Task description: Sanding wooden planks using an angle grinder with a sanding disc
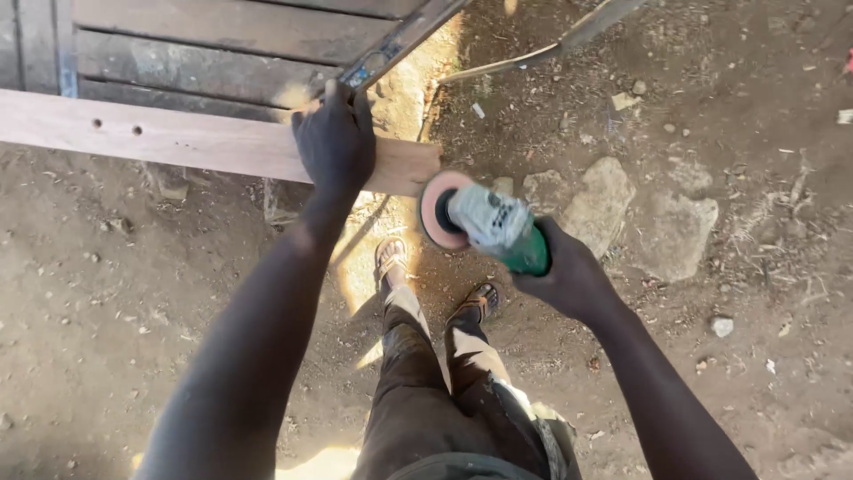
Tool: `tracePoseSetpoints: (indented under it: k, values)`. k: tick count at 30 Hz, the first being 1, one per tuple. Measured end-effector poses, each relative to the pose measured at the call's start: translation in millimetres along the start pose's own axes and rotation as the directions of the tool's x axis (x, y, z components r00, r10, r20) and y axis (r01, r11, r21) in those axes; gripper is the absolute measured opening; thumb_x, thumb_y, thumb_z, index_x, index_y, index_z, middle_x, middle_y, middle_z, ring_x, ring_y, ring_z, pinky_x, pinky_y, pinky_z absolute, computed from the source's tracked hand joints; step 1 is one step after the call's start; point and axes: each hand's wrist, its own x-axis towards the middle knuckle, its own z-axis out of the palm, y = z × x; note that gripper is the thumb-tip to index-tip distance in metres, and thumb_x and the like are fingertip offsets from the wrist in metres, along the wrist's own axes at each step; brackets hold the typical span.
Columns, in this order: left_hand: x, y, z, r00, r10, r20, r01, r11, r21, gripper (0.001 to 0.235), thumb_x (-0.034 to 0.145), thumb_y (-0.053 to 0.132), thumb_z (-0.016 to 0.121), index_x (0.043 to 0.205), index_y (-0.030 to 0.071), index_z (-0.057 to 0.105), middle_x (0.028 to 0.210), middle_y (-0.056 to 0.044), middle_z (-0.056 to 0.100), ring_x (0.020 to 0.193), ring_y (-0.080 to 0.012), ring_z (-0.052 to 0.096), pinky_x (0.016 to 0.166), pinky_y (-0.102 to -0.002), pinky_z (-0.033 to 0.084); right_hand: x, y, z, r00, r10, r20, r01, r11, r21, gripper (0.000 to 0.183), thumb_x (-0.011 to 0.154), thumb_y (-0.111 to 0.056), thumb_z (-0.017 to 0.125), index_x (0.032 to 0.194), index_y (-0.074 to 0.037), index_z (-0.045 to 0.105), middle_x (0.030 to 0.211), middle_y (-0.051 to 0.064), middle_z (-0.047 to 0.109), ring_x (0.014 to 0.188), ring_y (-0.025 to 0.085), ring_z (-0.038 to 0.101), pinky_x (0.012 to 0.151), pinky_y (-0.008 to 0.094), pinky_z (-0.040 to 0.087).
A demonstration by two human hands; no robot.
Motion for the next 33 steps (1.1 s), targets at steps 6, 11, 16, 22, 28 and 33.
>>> tracePoseSetpoints:
  k: [6, 11, 16, 22, 28, 33]
  values:
    - [2.4, 1.3, 3.1, 0.999, 0.012, -0.031, -0.012, 1.000, 0.004, 0.020, 0.103, 0.032, 0.047, 0.092, 0.015, 0.051, 0.070, -0.007, 0.070, 0.073, -0.0409, 0.065, 0.080, -0.052, 0.039, 11.1, 4.3, 10.6, 0.992, 0.021, -0.122, -0.020, 1.000, 0.016, 0.065, 0.073, -0.028, 0.079, 0.131, -0.015, 0.053, 0.112, 0.012, 0.074, 0.085, 0.032, 0.070, 0.065, 0.046, 0.051]
    - [2.9, 1.5, -2.4, 0.998, 0.030, -0.055, -0.030, 0.999, -0.011, 0.018, 0.103, 0.029, 0.049, 0.091, 0.015, 0.052, 0.070, -0.006, 0.068, 0.071, -0.0379, 0.065, 0.078, -0.051, 0.041, 8.7, -3.5, 4.1, 0.997, -0.013, -0.078, 0.011, 0.999, -0.033, 0.066, 0.072, -0.032, 0.078, 0.131, -0.016, 0.054, 0.111, 0.012, 0.074, 0.088, 0.033, 0.069, 0.066, 0.046, 0.050]
    - [2.0, 3.8, -2.4, 0.996, 0.038, -0.076, -0.040, 0.999, -0.019, 0.020, 0.103, 0.028, 0.048, 0.089, 0.015, 0.052, 0.067, -0.005, 0.067, 0.067, -0.0366, 0.065, 0.076, -0.051, 0.041, 10.1, -0.3, 6.1, 0.995, -0.079, -0.056, 0.075, 0.995, -0.071, 0.074, 0.071, -0.032, 0.083, 0.136, -0.014, 0.052, 0.113, 0.011, 0.073, 0.088, 0.030, 0.071, 0.065, 0.044, 0.055]
    - [3.8, 3.3, -1.4, 0.999, 0.032, -0.040, -0.033, 0.999, -0.008, 0.017, 0.102, 0.028, 0.049, 0.091, 0.016, 0.052, 0.069, -0.006, 0.068, 0.068, -0.0380, 0.066, 0.077, -0.051, 0.041, 10.3, -10.9, -3.4, 0.994, 0.005, -0.110, -0.007, 1.000, -0.011, 0.067, 0.073, -0.027, 0.076, 0.134, -0.014, 0.052, 0.113, 0.012, 0.074, 0.087, 0.032, 0.070, 0.066, 0.046, 0.053]
    - [3.5, 2.1, -1.7, 1.000, 0.017, -0.017, -0.017, 1.000, -0.006, 0.016, 0.102, 0.029, 0.049, 0.093, 0.017, 0.052, 0.066, -0.004, 0.070, 0.064, -0.0374, 0.066, 0.081, -0.051, 0.041, 5.8, -7.3, -1.8, 0.997, -0.055, -0.050, 0.050, 0.995, -0.087, 0.075, 0.071, -0.030, 0.082, 0.137, -0.016, 0.052, 0.115, 0.009, 0.074, 0.090, 0.029, 0.073, 0.069, 0.044, 0.058]
    - [4.0, 3.1, -2.5, 0.999, 0.031, -0.027, -0.031, 1.000, -0.005, 0.016, 0.102, 0.030, 0.050, 0.092, 0.017, 0.053, 0.066, -0.004, 0.068, 0.064, -0.0359, 0.066, 0.078, -0.050, 0.041, 27.0, -14.4, -13.9, 0.976, 0.146, -0.160, -0.087, 0.942, 0.325, 0.065, 0.082, -0.021, 0.074, 0.141, -0.010, 0.049, 0.111, 0.012, 0.070, 0.077, 0.024, 0.067, 0.062, 0.039, 0.054]
